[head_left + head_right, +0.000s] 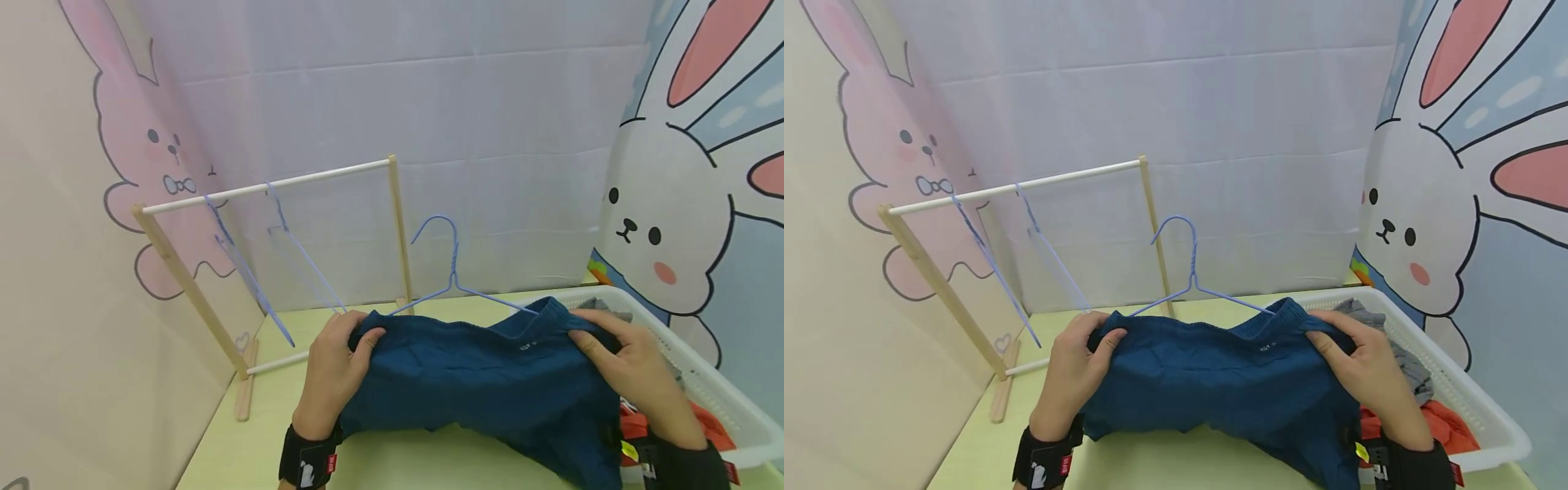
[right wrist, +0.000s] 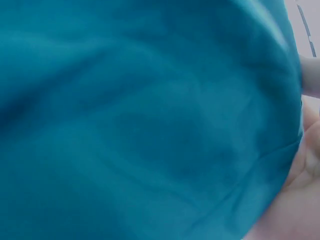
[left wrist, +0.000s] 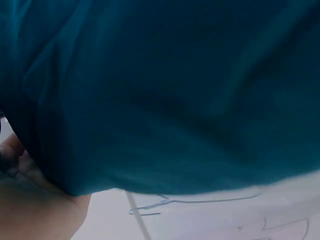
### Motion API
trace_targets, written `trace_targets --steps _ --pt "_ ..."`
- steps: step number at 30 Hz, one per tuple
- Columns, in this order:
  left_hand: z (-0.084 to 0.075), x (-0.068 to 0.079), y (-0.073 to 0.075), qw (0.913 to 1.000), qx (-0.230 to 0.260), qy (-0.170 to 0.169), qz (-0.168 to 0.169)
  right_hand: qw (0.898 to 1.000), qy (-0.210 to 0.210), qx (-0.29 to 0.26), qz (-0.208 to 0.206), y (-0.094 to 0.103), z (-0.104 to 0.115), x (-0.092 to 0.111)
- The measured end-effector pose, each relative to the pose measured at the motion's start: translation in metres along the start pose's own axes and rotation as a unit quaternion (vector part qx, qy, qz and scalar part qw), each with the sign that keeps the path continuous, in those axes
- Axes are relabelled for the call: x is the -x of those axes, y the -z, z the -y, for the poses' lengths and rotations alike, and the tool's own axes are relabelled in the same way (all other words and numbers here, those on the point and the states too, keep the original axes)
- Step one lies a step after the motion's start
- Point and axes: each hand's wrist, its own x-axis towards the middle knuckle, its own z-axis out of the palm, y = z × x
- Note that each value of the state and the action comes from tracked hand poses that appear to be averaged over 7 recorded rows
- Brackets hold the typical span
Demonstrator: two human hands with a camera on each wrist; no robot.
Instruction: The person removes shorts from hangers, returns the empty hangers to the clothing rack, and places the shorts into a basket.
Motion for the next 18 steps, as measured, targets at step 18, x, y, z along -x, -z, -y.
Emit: trace_targets --steps 18 --pt "0.014 0.007 -0.012 0.9991 -0.006 -0.004 -0.042 0.999 0.002 -0.017 -0.039 -0.032 0.001 -0.007"
